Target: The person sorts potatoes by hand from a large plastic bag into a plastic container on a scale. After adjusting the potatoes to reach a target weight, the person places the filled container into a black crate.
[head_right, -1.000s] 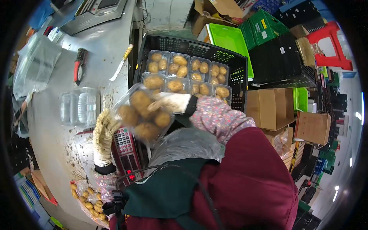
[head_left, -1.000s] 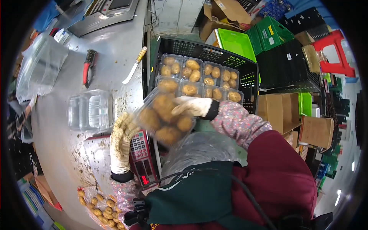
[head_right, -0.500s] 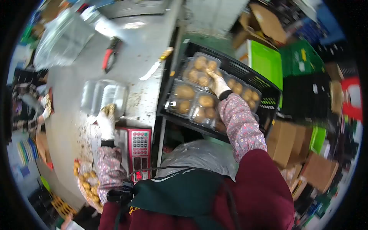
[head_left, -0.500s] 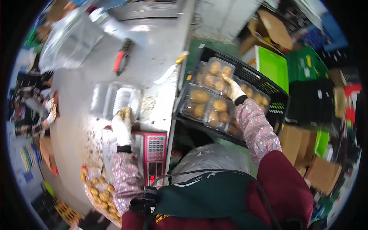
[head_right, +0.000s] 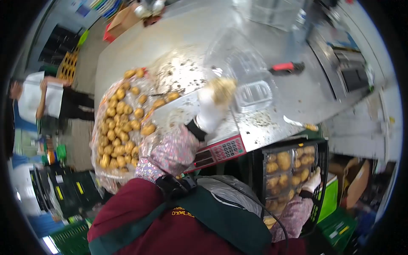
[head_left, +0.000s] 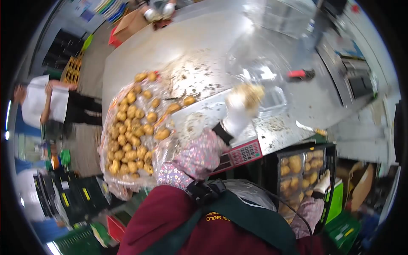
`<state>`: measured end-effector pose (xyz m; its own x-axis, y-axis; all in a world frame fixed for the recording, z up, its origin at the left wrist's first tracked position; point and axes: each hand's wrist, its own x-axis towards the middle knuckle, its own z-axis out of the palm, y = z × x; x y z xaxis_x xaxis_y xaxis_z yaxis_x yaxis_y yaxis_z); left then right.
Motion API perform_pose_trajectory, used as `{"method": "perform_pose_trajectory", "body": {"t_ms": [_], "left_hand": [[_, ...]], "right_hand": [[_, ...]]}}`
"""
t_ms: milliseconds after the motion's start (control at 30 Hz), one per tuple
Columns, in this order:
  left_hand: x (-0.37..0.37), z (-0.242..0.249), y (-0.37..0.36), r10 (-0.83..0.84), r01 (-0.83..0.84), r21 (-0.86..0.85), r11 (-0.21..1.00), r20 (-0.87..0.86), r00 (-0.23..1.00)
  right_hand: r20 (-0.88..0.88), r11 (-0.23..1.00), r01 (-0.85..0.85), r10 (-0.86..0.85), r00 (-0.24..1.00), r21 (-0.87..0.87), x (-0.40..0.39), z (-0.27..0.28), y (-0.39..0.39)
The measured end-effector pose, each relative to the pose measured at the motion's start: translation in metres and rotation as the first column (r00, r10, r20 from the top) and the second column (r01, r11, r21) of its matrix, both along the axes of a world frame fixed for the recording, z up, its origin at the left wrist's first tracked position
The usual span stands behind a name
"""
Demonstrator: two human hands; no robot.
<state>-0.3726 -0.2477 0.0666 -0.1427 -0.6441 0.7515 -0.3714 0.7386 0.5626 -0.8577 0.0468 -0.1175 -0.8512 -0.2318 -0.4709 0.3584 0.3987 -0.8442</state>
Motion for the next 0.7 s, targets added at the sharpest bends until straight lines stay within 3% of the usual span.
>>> {"method": "perform_pose_trajectory", "body": {"t_ms": [33,67,133,200,233,267,367,467,500,533,567,600,633,667,700], "left_hand": [[0.018,0.004,0.022,0.139,-0.118,-0.101,0.988,0.240,0.961],[0.034,0.006,0.046,0.281,-0.202,-0.217,0.955,0.453,0.846],[0.067,-0.013,0.081,0.250,-0.168,-0.195,0.966,0.549,0.798],[0.090,-0.028,0.113,0.126,-0.151,-0.029,0.988,0.719,0.683],[0.096,-0.042,0.124,0.114,-0.154,-0.022,0.988,0.778,0.618],[0.101,-0.049,0.135,0.016,-0.155,0.106,0.982,0.775,0.631],[0.117,-0.029,0.156,0.021,-0.106,0.175,0.979,0.432,0.902],[0.165,-0.043,0.189,0.180,-0.223,0.251,0.942,0.184,0.966],[0.190,-0.038,0.198,0.271,-0.335,0.384,0.860,0.213,0.939],[0.217,-0.072,0.206,0.367,-0.401,0.544,0.737,0.176,0.913],[0.244,-0.051,0.201,0.536,-0.489,0.576,0.655,0.101,0.838],[0.275,-0.062,0.195,0.679,-0.621,0.496,0.607,0.083,0.730],[0.307,-0.071,0.188,0.767,-0.686,0.541,0.487,0.111,0.632],[0.343,-0.080,0.175,0.800,-0.817,0.412,0.404,0.273,0.534],[0.372,-0.097,0.165,0.798,-0.872,0.404,0.277,0.408,0.443]], "right_hand": [[-0.055,0.999,-0.051,0.051,0.997,0.001,-0.006,0.002,-0.003],[-0.109,0.995,-0.097,0.096,0.989,0.000,-0.007,0.004,-0.013],[-0.200,0.980,-0.190,0.175,0.964,-0.057,0.002,0.022,-0.042],[-0.252,0.940,-0.333,0.307,0.918,-0.069,-0.009,0.019,-0.075],[-0.368,0.915,-0.392,0.334,0.868,-0.094,-0.004,0.023,-0.094],[-0.393,0.898,-0.426,0.352,0.849,-0.115,0.009,0.034,-0.118],[-0.575,0.767,-0.640,0.499,0.648,-0.055,0.059,0.074,-0.182],[-0.617,0.674,-0.739,0.581,0.531,-0.001,0.184,0.159,-0.235],[-0.642,0.587,-0.809,0.630,0.437,0.025,0.212,0.173,-0.252],[-0.665,0.497,-0.866,0.665,0.340,0.054,0.240,0.186,-0.267],[-0.654,0.426,-0.904,0.688,0.314,0.014,0.284,0.204,-0.277],[-0.643,0.354,-0.935,0.711,0.286,-0.026,0.328,0.218,-0.286],[-0.611,0.279,-0.960,0.755,0.237,-0.028,0.360,0.219,-0.299],[-0.576,0.200,-0.979,0.797,0.182,-0.033,0.392,0.219,-0.311],[-0.586,0.114,-0.993,0.804,0.104,-0.019,0.433,0.223,-0.315]]}}
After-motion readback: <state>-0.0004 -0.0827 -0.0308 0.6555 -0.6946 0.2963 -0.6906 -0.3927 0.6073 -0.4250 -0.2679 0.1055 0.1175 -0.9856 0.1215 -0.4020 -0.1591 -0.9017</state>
